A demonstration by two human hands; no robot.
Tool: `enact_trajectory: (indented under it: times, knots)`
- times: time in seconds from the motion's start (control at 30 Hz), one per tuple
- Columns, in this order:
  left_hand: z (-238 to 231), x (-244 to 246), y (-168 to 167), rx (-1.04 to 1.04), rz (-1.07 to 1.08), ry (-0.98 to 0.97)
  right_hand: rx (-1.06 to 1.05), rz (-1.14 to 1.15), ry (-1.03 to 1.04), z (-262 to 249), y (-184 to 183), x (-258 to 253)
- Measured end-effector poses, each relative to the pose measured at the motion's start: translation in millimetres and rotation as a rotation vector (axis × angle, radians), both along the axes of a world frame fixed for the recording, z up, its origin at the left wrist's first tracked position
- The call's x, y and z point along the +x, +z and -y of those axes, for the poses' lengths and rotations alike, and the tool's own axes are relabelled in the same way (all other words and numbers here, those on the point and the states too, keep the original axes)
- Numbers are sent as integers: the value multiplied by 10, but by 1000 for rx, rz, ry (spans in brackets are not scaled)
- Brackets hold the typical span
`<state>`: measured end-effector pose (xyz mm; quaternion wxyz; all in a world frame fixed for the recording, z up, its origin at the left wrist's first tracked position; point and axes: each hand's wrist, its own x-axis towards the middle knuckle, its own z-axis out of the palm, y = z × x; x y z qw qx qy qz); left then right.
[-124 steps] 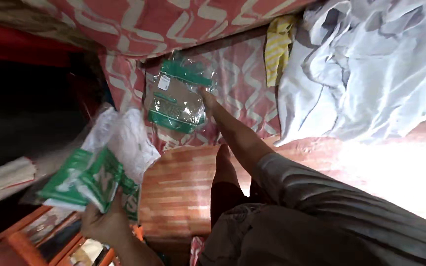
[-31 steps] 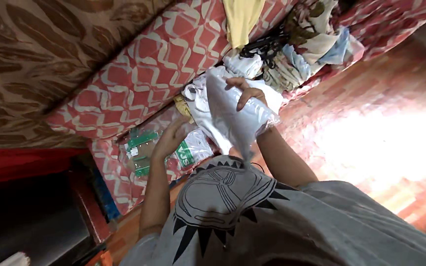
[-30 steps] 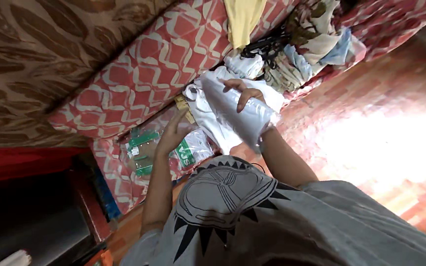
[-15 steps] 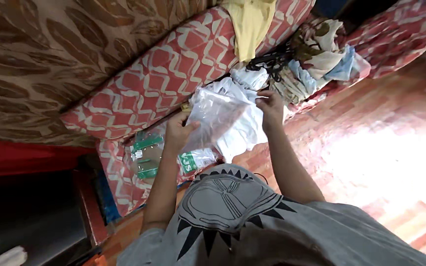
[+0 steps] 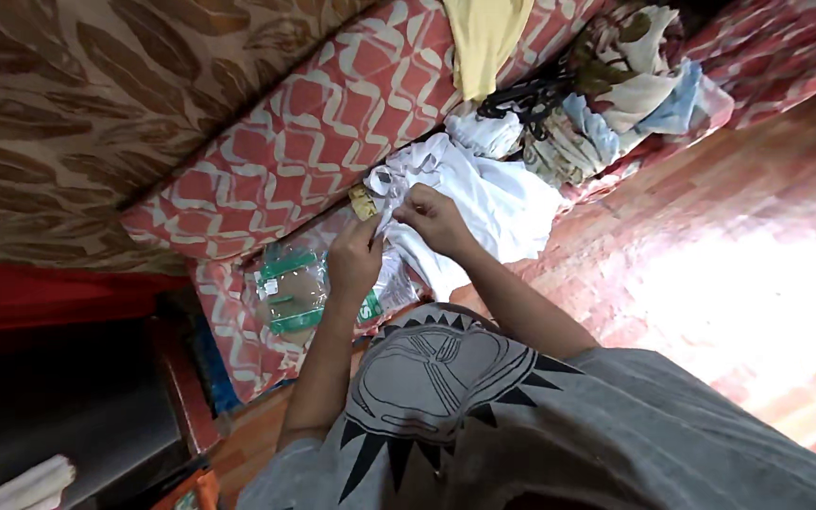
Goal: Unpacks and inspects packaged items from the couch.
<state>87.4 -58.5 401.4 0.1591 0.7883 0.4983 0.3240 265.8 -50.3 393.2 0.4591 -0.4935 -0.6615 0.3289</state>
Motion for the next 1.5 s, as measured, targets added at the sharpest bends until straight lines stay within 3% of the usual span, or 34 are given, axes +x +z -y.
enact_trajectory:
  times: [0.1,0.2,0.27,0.4,0.5,0.67,0.87,1.1,1.23,1.33,1.43,1.5]
  knots:
    - [-85,-295,111,-136,-51,17,4,96,169,-88,128,384]
    - [-176,-675,186,-226,-58,129,13,78,40,-154,303,889]
    - [-171,-752,246,-243,-49,177,5,86,-24,-159,430,966]
    - [-76,-424,354,-213,-82,189,-80,133,-13,-69,457,321]
    - [-14,-167,220,-72,-76,126,-208,53,-80,-30,380,-204]
    - [8,-32,13,155,-51,106,-71,48,-187,-22,303,-437]
    - [-38,-137,78,34,-62,112,-121,-95,-4,-125,237,-180]
    - [-206,-554,260,-123,-164,82,-162,276,155,-247,474,413]
    - [-290,-726,230,-134,-26,-99,-328,33,374,-415,515,725]
    - [-280,-613,259,-113,-14,3,-403,-168,150,-476,468,678]
    - [-259,-560,261,-93,-8,161,-350,-65,-159,-421,352,478]
    - [-209,-495,266,-57,-25,213,-370,-1,-179,-267,236,220]
